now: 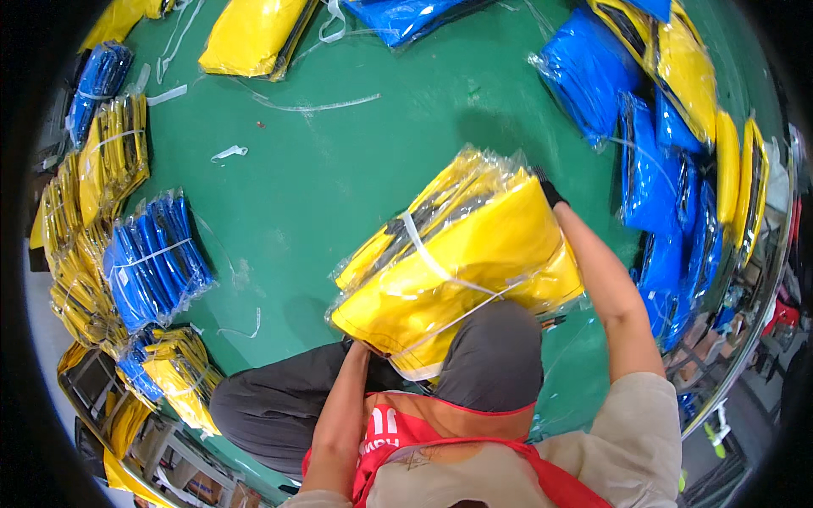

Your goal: The person gathers yellow and blue padded envelopes, stacks them, and secures each stack with a white strap. They pull the strap tight, tie it, and place the finished bundles on the green floor. The process repeats with additional stacks of envelopes.

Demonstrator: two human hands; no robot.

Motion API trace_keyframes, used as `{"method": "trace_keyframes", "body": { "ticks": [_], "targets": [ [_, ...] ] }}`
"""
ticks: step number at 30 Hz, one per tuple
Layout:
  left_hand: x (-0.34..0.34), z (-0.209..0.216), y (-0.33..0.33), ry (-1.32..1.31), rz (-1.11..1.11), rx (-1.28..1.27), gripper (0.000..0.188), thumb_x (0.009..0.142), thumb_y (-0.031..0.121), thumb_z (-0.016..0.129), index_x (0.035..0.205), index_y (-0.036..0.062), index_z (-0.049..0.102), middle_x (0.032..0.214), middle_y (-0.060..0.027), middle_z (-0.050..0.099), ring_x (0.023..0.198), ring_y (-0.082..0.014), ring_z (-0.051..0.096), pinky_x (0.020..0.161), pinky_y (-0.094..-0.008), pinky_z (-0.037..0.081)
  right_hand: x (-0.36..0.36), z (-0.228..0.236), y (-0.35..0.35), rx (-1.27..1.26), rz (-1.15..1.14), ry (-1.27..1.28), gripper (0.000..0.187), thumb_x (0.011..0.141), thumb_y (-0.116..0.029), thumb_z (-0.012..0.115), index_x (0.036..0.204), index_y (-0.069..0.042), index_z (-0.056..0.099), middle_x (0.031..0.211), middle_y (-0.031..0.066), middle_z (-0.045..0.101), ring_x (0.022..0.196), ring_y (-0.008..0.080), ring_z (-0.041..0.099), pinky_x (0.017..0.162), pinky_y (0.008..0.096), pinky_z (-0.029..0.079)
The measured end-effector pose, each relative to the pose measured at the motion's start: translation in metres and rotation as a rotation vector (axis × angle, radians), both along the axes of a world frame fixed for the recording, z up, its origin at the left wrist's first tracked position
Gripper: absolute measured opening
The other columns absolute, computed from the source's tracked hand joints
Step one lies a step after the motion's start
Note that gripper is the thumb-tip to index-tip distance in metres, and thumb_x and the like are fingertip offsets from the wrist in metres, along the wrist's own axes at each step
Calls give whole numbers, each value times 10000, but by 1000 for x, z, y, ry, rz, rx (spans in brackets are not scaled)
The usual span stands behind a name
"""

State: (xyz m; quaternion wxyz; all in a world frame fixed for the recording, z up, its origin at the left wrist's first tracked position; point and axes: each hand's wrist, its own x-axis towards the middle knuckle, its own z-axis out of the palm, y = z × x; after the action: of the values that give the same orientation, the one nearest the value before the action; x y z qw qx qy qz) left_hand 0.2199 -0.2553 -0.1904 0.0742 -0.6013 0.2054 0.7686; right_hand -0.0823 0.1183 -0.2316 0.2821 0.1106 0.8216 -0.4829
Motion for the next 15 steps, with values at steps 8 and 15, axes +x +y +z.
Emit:
{"method": "trace_keyframes", "body": {
  "ticks": [8, 15],
  "targets": [
    [-132, 16, -107, 679, -619, -61, 441, 905, 320, 412, 1230, 23, 414, 1203, -131, 485, 1048, -237, 487, 901, -330, 409, 74, 140, 48, -696, -634, 100, 336, 890, -305, 433, 1017, -37, 591, 955, 93, 620, 852, 238, 587, 756, 357, 467],
    [-273, 175, -35, 1179, -1640, -1501, 329, 691, 321, 665, 919, 87, 628, 776, -144, 624, 670, -300, 602, 579, -392, 477, 117, 198, 53, -935, -926, 362, 356, 921, -303, 389, 1092, -43, 562, 1039, 76, 601, 920, 196, 574, 777, 355, 470]
  ]
}}
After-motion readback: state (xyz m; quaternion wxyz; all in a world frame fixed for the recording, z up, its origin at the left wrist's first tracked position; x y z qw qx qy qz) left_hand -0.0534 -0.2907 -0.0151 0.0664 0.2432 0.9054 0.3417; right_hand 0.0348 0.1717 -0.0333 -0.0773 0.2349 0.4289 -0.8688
